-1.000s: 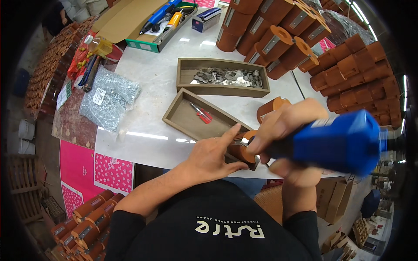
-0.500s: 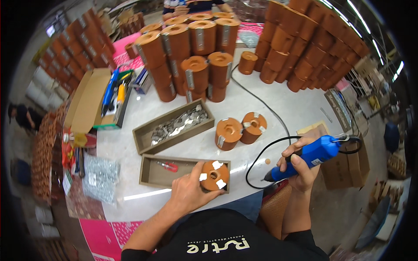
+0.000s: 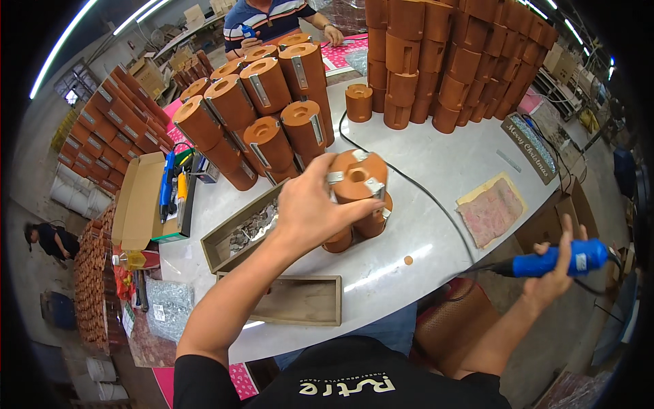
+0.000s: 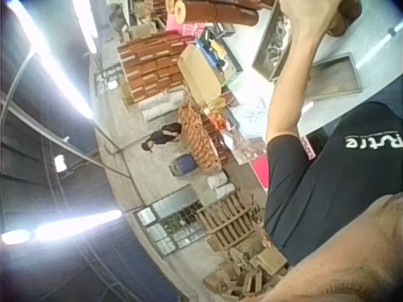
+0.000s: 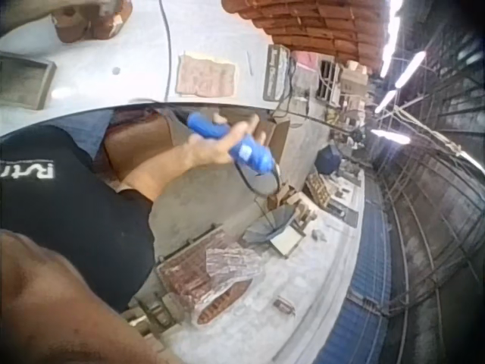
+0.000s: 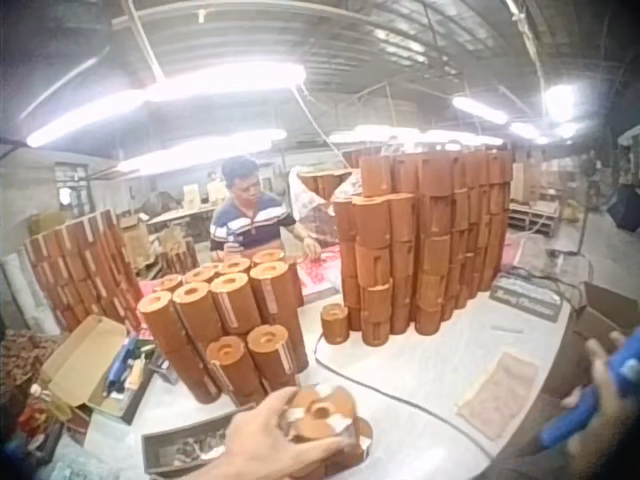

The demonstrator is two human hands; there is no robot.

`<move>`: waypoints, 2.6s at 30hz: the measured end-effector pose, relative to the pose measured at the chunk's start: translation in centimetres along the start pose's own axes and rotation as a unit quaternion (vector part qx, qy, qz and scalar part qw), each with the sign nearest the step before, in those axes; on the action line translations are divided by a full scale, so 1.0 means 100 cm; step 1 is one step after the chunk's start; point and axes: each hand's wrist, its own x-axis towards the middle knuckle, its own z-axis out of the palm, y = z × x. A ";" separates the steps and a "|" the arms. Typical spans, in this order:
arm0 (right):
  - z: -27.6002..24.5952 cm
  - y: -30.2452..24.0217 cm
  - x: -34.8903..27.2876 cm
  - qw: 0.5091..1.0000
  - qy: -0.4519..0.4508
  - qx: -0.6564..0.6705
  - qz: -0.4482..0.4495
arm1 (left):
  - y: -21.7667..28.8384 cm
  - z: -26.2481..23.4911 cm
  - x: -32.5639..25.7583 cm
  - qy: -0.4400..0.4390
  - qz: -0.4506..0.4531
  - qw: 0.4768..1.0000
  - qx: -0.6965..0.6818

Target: Attaching metal plates to wooden cylinders using an electric screwdriver.

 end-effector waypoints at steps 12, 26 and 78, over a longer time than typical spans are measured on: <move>0.039 0.067 -0.107 0.847 -0.307 0.001 0.433 | -0.045 0.054 0.083 -0.042 -0.086 0.990 0.107; 0.076 0.108 -0.116 0.795 -0.344 0.028 0.499 | -0.074 0.092 0.096 -0.145 -0.188 0.971 0.006; 0.037 0.081 -0.161 0.731 -0.486 -0.040 0.478 | -0.042 -0.092 -0.087 -0.163 -0.068 0.984 0.003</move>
